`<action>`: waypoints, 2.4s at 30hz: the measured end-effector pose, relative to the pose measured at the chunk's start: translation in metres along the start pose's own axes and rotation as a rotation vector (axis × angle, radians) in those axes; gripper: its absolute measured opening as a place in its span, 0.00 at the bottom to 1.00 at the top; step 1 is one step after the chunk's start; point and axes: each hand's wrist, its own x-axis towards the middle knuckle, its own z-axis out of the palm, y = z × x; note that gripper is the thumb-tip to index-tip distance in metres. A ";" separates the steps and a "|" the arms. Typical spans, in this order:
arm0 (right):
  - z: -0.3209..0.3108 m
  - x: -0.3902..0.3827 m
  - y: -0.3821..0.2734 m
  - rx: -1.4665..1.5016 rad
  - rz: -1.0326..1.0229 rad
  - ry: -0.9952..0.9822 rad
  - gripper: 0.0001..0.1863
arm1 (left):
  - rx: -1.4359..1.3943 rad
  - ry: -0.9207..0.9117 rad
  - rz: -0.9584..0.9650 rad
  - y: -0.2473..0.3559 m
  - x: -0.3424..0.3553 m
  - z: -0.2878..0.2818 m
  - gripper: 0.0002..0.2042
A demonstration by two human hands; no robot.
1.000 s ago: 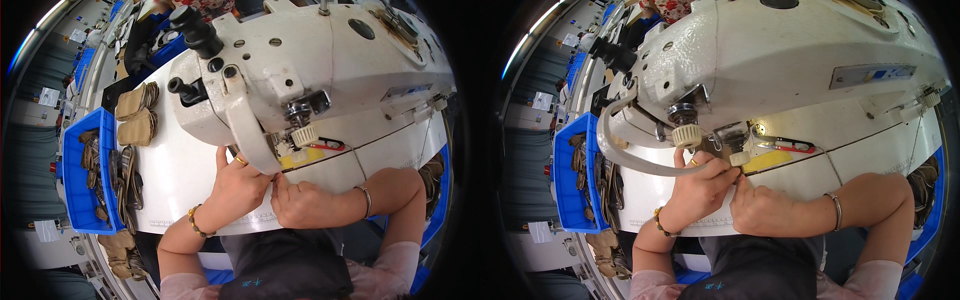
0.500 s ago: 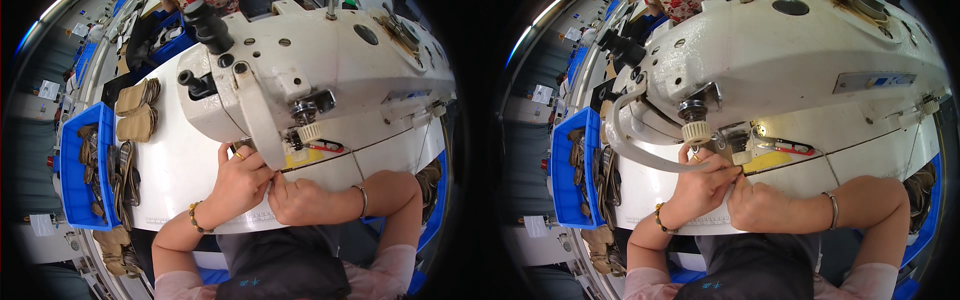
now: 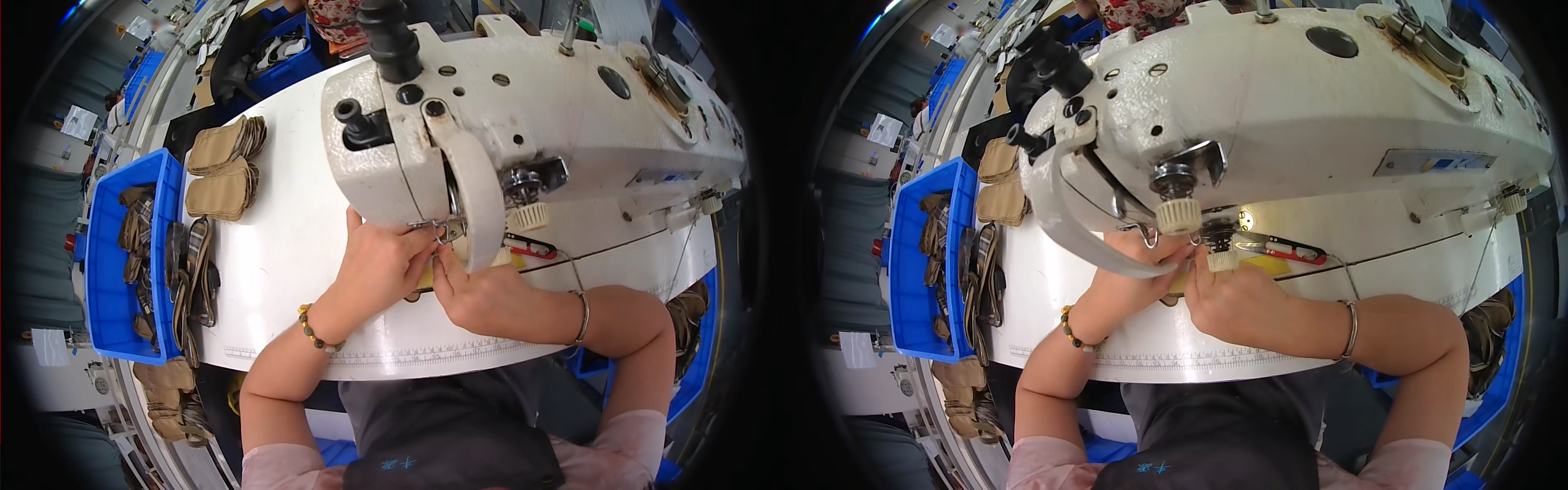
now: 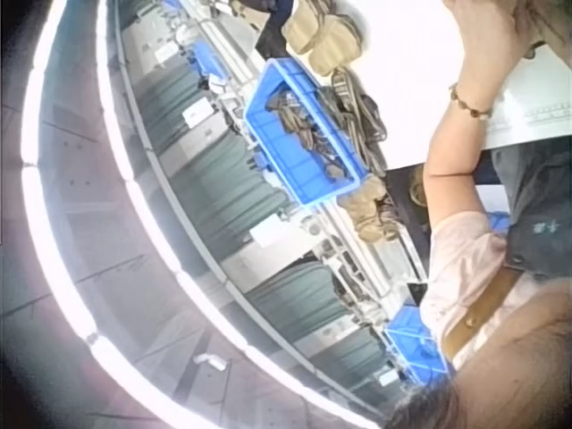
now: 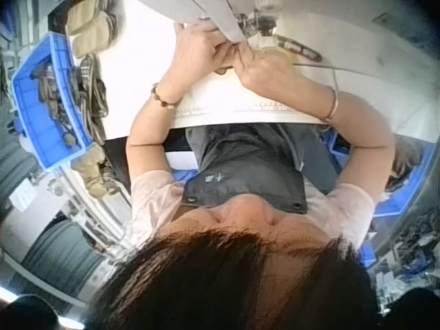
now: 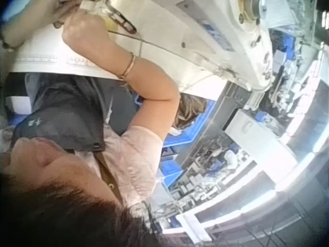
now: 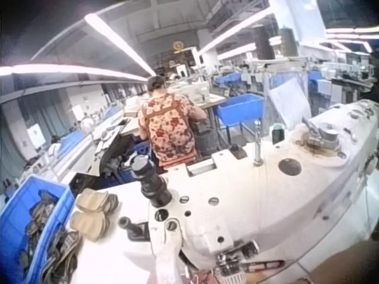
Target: The recorder is sewing a leather component for a bag using an industrial sewing machine.
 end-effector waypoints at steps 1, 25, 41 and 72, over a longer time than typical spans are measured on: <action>-0.001 0.000 0.001 0.010 0.002 -0.005 0.19 | -0.001 0.001 0.001 0.000 0.001 -0.004 0.08; -0.005 -0.003 0.002 0.147 0.083 -0.050 0.16 | -0.306 -0.088 0.065 -0.022 0.008 -0.020 0.07; -0.006 -0.001 0.000 0.172 0.075 0.017 0.12 | -0.102 -0.136 0.072 0.000 0.003 -0.013 0.14; -0.003 0.005 0.006 0.173 0.137 0.022 0.09 | 0.083 0.021 0.076 0.005 0.003 -0.001 0.12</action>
